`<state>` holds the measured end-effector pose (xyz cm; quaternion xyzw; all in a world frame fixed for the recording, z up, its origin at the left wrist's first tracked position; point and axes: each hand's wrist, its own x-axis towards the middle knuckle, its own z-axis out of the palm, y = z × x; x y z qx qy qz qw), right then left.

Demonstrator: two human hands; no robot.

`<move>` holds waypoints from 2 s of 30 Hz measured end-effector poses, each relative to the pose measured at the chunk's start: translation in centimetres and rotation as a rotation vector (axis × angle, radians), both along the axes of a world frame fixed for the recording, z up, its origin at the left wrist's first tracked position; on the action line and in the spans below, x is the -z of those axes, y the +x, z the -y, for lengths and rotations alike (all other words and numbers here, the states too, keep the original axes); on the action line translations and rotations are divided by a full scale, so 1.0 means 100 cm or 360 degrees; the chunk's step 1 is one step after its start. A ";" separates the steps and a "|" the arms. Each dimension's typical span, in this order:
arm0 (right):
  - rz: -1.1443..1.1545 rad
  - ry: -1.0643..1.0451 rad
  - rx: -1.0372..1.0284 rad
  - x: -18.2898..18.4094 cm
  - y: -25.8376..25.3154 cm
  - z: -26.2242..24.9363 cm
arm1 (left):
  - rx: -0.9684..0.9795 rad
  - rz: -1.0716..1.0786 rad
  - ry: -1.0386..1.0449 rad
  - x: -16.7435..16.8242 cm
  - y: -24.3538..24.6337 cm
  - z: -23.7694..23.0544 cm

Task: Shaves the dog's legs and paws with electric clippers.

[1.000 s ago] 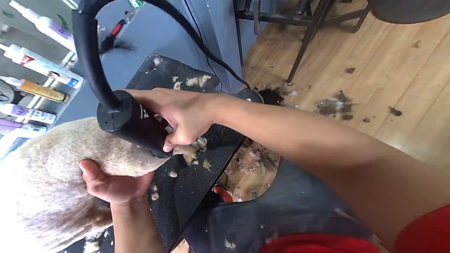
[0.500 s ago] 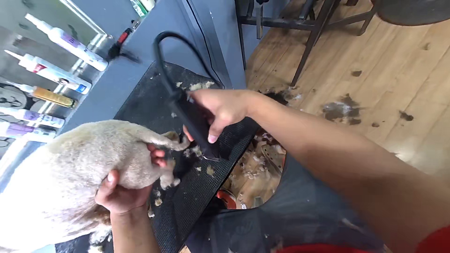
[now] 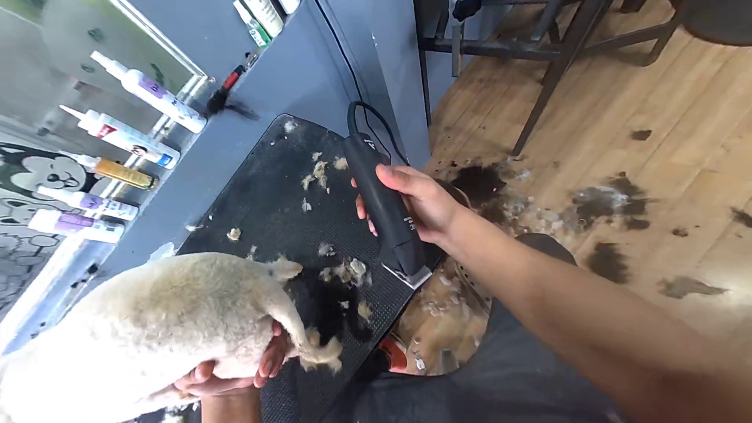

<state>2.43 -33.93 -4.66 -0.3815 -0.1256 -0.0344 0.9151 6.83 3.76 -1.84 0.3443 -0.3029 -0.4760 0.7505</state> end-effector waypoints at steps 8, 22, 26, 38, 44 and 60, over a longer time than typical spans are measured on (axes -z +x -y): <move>-0.0542 -0.0380 -0.0238 -0.036 -0.006 -0.038 | 0.0016 -0.0049 0.0022 0.009 0.001 -0.045; -0.0055 -0.1178 -0.0261 -0.108 0.000 -0.144 | -0.2596 0.1278 0.1144 0.000 -0.107 -0.007; -0.0073 -0.1304 -0.0133 -0.120 -0.004 -0.148 | -0.2161 0.1399 0.1148 -0.001 -0.157 0.052; -0.0065 -0.1379 -0.0156 -0.124 -0.013 -0.159 | -0.2597 0.0214 0.0455 0.051 -0.065 0.123; -0.0172 -0.0934 -0.0419 -0.121 -0.014 -0.128 | -0.2499 0.0003 -0.0023 0.024 -0.059 0.145; -0.0555 -0.0237 0.0330 0.008 -0.063 -0.037 | -0.2157 -0.0561 0.0267 -0.082 -0.077 0.169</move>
